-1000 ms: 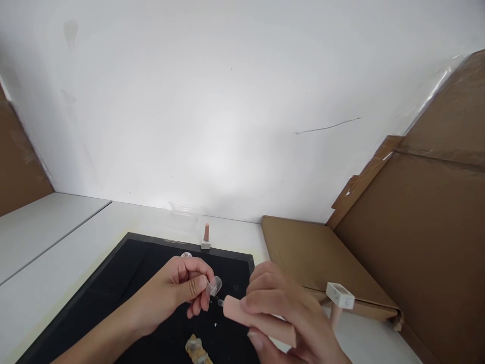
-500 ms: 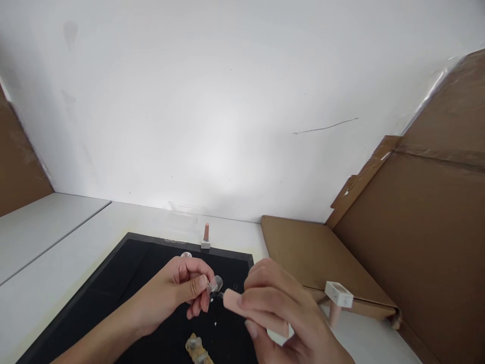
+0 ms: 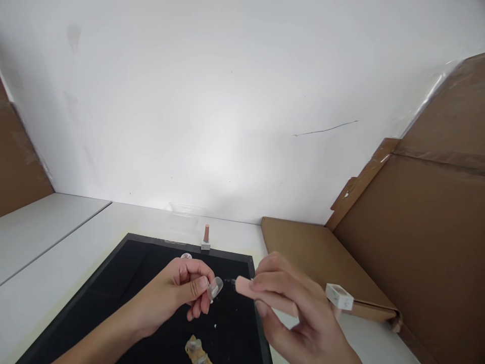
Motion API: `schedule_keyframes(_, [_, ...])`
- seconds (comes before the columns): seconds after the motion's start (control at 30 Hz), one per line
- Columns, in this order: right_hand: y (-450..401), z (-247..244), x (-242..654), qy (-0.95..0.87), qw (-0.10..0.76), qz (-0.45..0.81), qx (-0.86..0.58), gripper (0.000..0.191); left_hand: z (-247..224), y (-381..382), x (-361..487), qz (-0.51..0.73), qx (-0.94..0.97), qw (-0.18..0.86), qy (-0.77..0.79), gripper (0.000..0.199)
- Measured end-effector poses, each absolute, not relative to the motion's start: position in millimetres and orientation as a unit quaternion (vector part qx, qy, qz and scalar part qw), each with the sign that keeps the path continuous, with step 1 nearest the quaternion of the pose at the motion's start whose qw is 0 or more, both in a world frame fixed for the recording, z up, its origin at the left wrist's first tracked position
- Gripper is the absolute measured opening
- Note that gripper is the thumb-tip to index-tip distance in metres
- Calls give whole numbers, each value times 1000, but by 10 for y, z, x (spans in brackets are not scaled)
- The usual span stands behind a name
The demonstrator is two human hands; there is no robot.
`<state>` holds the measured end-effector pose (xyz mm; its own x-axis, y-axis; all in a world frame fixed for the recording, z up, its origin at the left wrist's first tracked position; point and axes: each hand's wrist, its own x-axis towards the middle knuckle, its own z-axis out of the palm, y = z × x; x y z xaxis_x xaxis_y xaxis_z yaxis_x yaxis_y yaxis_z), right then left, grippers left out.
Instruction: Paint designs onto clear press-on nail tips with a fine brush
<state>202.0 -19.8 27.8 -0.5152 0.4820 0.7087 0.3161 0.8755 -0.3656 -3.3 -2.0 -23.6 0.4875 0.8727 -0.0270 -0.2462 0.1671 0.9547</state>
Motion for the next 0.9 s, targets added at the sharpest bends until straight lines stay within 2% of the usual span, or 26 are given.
schedule_keyframes(0.1, [-162,261,2026,-854,454,127,-219,30,-234,-16,-19,405,519,681,322,39])
schedule_keyframes(0.23, [-127,251,1978,-867,426,142,-214,30,-239,-7,7,412,539,652,339,42])
schedule_keyframes(0.43, [-108,181,2042,-849,451,126,-244,32,-302,-16,1,415,577,607,356,34])
schedule_keyframes(0.6, [-122,190,2044,-869,407,159,-233,29,-325,11,25,418,597,579,365,26])
schedule_keyframes(0.8, [-116,203,2030,-848,448,131,-251,30,-332,-36,20,416,603,569,374,21])
schedule_keyframes(0.9, [-148,247,1994,-860,436,145,-224,29,-292,-43,23,415,617,553,377,21])
